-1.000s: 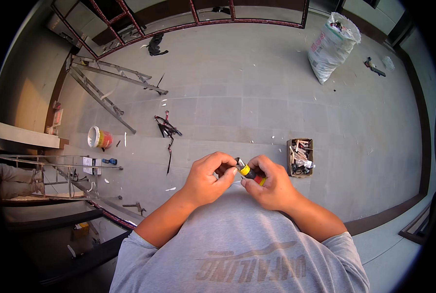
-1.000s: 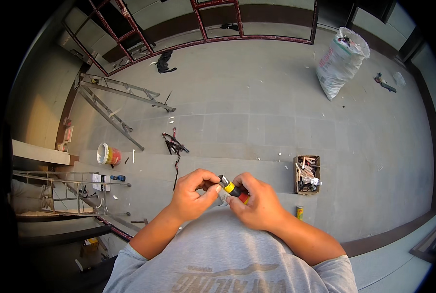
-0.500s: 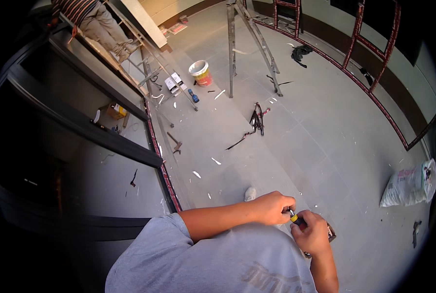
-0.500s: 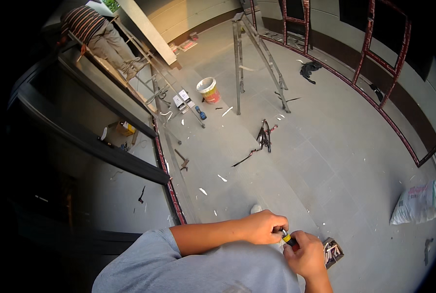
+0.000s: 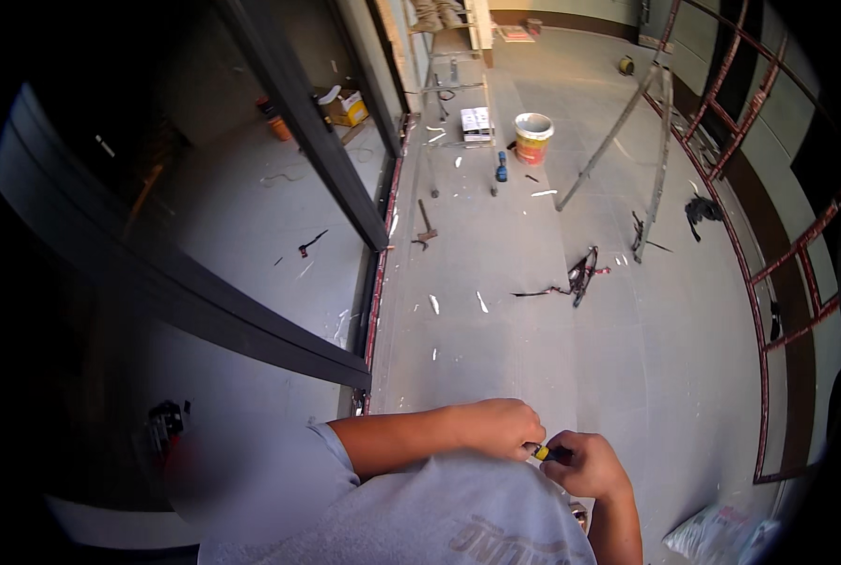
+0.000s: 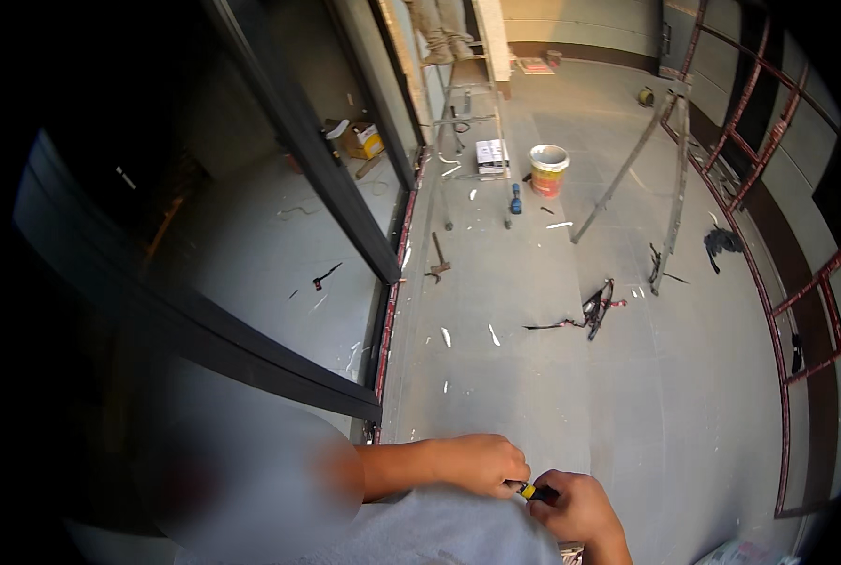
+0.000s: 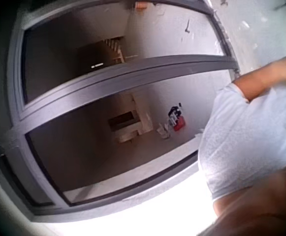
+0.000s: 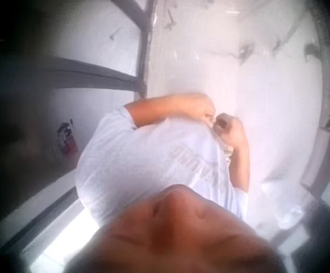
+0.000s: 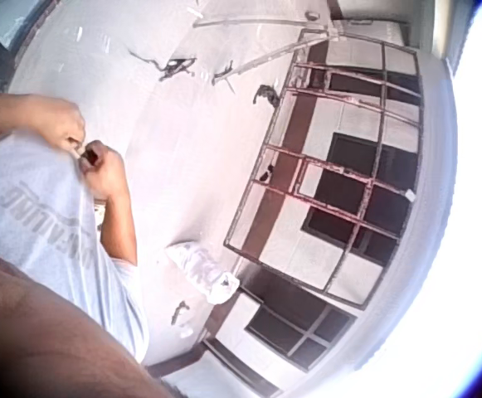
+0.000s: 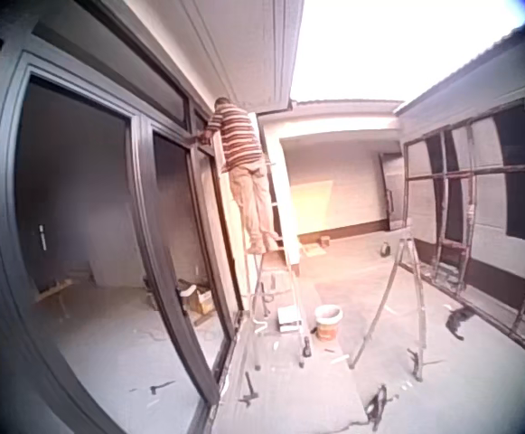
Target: The person sits on the floor and uses a cordless drill to remove a bit from a yellow socket. They then walk to a red toolbox, select a small metal ring, and fit it onto the socket. The person returns to the floor and continues handling the socket and drill.
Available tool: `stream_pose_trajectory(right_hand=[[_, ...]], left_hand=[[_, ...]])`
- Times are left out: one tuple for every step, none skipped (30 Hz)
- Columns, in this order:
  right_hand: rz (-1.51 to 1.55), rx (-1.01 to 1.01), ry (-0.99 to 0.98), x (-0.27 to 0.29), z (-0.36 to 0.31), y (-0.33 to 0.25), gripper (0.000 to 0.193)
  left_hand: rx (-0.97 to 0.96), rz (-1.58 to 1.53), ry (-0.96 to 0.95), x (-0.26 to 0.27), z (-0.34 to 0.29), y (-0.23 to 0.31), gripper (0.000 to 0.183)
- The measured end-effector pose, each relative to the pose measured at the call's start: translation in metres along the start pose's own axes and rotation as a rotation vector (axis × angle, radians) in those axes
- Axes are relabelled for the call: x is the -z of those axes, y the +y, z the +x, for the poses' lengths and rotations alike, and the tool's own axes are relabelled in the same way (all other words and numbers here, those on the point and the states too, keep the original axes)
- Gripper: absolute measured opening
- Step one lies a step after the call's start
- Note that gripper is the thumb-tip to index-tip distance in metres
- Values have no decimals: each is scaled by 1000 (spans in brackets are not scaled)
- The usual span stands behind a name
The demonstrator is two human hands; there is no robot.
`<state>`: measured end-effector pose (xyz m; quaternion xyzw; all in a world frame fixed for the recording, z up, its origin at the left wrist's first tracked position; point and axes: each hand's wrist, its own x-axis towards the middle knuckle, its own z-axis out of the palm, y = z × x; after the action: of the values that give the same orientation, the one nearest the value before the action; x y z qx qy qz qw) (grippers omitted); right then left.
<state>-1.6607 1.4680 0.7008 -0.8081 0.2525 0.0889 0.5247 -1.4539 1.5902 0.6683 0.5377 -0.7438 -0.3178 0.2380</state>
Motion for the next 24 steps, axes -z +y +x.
stream_pose_trajectory(right_hand=[[-8,-3,-25,-5,10,-17,28],[-12,2,-50,-10,17,-35,28],[-14,1,-82,-18,26,-51,28],[-38,25,-103,-29,37,-65,27],[-65,49,-123,-40,47,-77,27],[-91,76,-149,-52,57,-89,26],[-96,85,-173,-63,66,-100,26],[-94,94,-189,-74,74,-109,26],[-100,106,-211,-85,83,-118,26],[-109,125,-228,-97,91,-127,27],[-119,148,-246,-109,99,-137,27],[-132,166,-269,-120,104,-146,27],[-169,208,-271,-130,111,-156,27],[-197,263,-292,-141,117,-166,27],[-220,327,-326,-155,126,-176,27],[-252,375,-362,-169,134,-184,26],[-280,422,-404,-182,141,-190,24],[-311,466,-441,-190,147,-193,23],[-336,506,-467,-194,150,-194,22],[-360,544,-495,-198,154,-195,21],[-393,568,-492,-196,155,-198,20],[-424,593,-487,-196,157,-203,19],[-436,631,-513,-203,157,-213,10],[-442,675,-564,-209,160,-219,11]], left_hand=[[15,-31,47,4,-17,-5,12],[33,-55,91,6,-34,-9,12],[56,-86,136,7,-54,-15,12],[68,-87,186,8,-74,-21,12],[80,-88,238,9,-93,-26,12],[97,-89,294,11,-113,-29,11],[119,-111,310,16,-132,-31,11],[137,-130,318,26,-148,-31,10],[157,-149,337,31,-165,-33,10],[170,-152,372,33,-181,-35,10],[185,-151,408,35,-197,-36,10],[200,-156,449,35,-213,-37,11],[230,-175,477,36,-227,-37,11],[282,-189,509,37,-244,-33,11],[347,-201,547,36,-262,-30,12],[340,-260,613,29,-273,-32,11],[334,-318,683,19,-279,-40,11],[316,-374,754,15,-286,-45,11],[358,-315,778,17,-295,-41,10],[404,-260,799,19,-303,-32,9],[418,-208,806,21,-307,-29,8],[441,-212,850,18,-313,-27,7],[484,-215,892,13,-320,-20,7],[527,-218,931,7,-324,-13,7]])
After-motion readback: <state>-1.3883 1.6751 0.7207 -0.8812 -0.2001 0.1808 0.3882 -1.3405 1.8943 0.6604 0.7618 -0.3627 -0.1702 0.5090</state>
